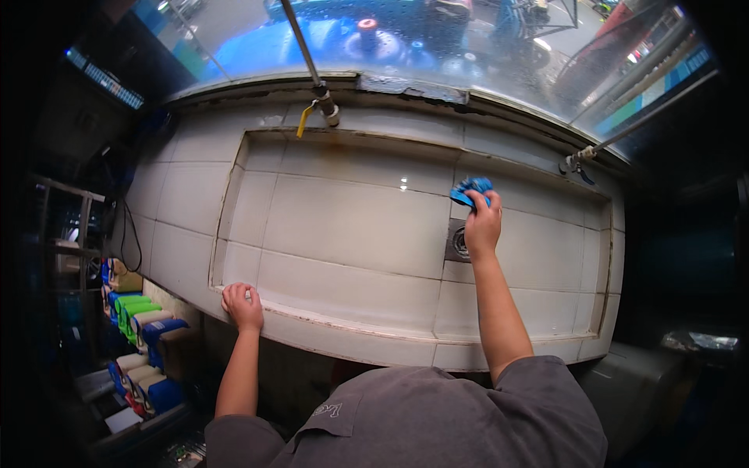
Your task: The person wipes a tiled counter and sink area with a blue cloth, rinses the cloth under a faucet, and wrings it out. They then wipe a stainless steel water filtration unit with the same cloth.
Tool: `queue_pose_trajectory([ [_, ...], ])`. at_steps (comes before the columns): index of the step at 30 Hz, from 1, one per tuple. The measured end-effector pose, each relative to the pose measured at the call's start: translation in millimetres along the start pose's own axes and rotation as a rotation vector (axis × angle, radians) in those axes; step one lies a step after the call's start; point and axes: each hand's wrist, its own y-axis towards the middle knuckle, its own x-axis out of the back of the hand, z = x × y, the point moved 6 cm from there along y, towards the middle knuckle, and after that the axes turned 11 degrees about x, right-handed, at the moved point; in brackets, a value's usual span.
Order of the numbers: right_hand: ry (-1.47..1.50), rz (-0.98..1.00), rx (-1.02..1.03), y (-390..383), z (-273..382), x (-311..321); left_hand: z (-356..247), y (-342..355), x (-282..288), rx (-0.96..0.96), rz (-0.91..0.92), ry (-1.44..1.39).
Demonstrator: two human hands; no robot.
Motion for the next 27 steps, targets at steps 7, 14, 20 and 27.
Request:
queue_pose_trajectory([
  [7,0.198,0.397,0.880,78,144,-106,-4,0,4,-0.006,0.005,0.017],
  [14,-0.050,0.415,0.975,86,185,-201,-5,1,4,0.007,0.035,0.001],
  [20,0.024,0.405,0.725,71,54,-165,-2,1,4,-0.009,0.036,-0.065],
  [27,-0.014,0.545,0.417,13,-18,-57,-4,1,3,0.011,0.051,-0.022],
])
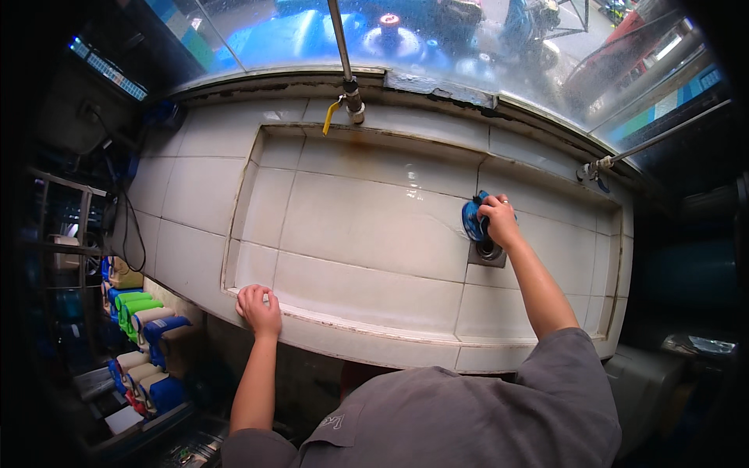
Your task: The person wipes a tiled counter and sink area with a blue cloth, rinses the cloth under a faucet, and wrings it out. They then wipe a stainless steel water filtration unit with the same cloth.
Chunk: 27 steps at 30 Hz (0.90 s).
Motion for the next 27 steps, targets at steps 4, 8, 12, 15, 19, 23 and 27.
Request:
queue_pose_trajectory([
  [4,0.098,-0.114,0.152,46,43,11,4,-1,-3,0.007,0.018,0.018],
  [8,0.089,-0.308,0.394,123,139,-29,6,1,-5,-0.024,-0.002,0.032],
  [12,0.136,-0.046,0.352,142,212,-95,8,0,-8,-0.037,0.016,0.071],
  [15,0.194,-0.120,0.393,105,212,-100,9,0,-8,-0.061,0.005,0.058],
  [19,0.176,-0.117,0.482,16,154,-68,10,0,-8,-0.067,-0.010,0.060],
  [23,0.326,0.148,0.267,-28,82,-29,12,-1,-10,-0.060,-0.016,0.080],
  [27,0.358,-0.566,-0.079,-75,0,62,11,0,-10,-0.070,-0.047,0.067],
])
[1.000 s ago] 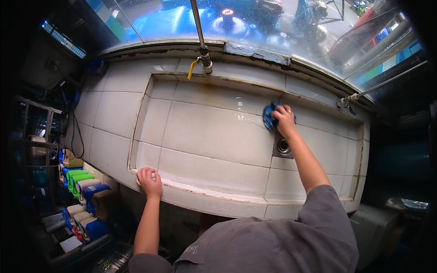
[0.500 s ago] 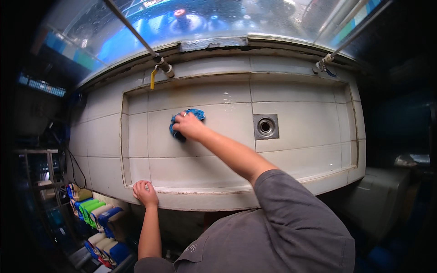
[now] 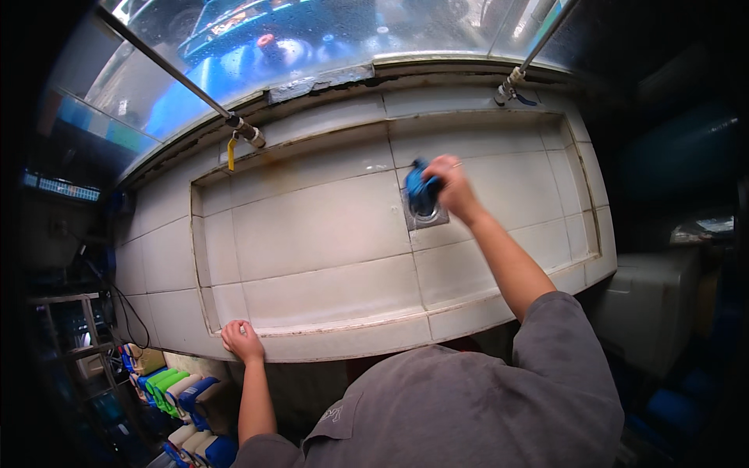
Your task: The person wipes a tiled counter and sink area with a blue cloth, rinses the cloth under a faucet, and wrings it out. They then wipe a stainless steel water filtration unit with the same cloth.
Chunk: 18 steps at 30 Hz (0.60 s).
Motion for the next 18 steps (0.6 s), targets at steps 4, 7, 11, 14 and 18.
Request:
queue_pose_trajectory([
  [4,-0.448,-0.157,-0.367,-55,-65,119,0,1,-1,0.004,-0.009,0.039],
  [7,-0.765,-0.129,-0.813,-140,-94,163,0,1,-2,0.024,-0.004,0.057],
  [11,-0.838,-0.121,-1.122,-193,-99,150,3,2,-3,0.029,0.014,0.082],
  [14,-0.672,-0.046,-1.007,-165,-86,71,5,1,-5,0.031,0.028,0.074],
  [18,-0.375,-0.044,-0.714,-99,-56,-22,6,1,-4,0.026,0.011,0.042],
])
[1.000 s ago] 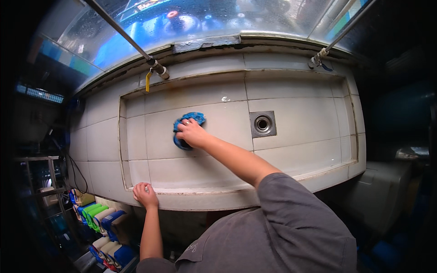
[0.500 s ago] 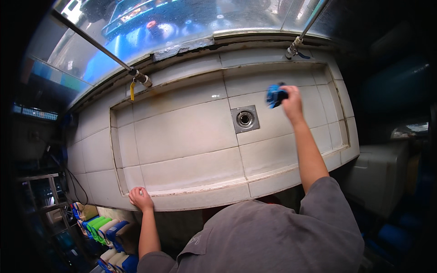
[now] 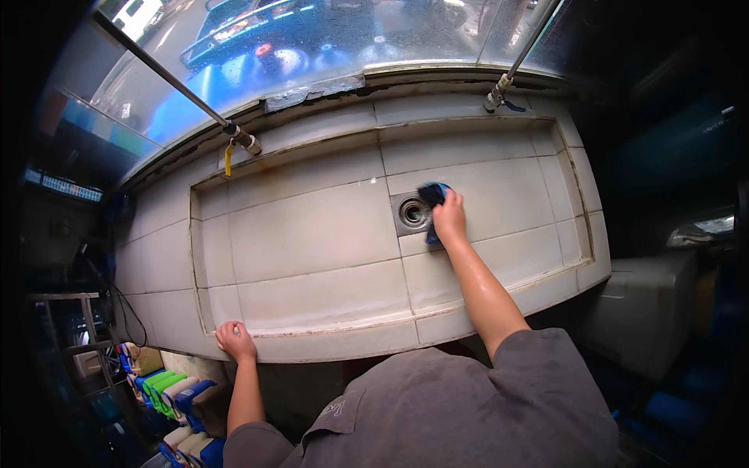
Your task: The person wipes a tiled counter and sink area with a blue cloth, rinses the cloth under a faucet, and wrings it out. They then wipe a stainless steel water filtration unit with the same cloth.
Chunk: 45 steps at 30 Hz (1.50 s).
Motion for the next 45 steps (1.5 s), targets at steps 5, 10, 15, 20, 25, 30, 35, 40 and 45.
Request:
queue_pose_trajectory([
  [5,0.197,-0.073,0.085,38,33,32,1,1,0,-0.012,-0.013,0.003],
  [10,0.221,0.402,0.419,-48,89,45,3,-1,-2,0.019,0.010,-0.014],
  [15,0.190,0.795,0.714,-150,134,-6,4,1,-3,0.023,0.014,-0.005],
  [20,0.110,0.408,0.624,-67,101,-13,5,0,-6,0.011,0.010,0.006],
  [25,0.279,0.291,0.361,7,81,10,-36,-6,16,-0.091,-0.002,-0.063],
  [30,0.979,0.431,-0.092,-14,98,35,-195,-60,16,-0.149,0.569,-0.878],
  [35,1.160,0.268,0.010,-52,138,68,-358,-114,42,-0.050,0.941,-1.432],
  [40,1.008,0.385,0.213,-86,158,83,-402,-115,53,0.194,0.888,-1.890],
  [45,1.198,0.478,-0.396,-127,132,90,-413,-126,65,0.123,0.453,-1.832],
])
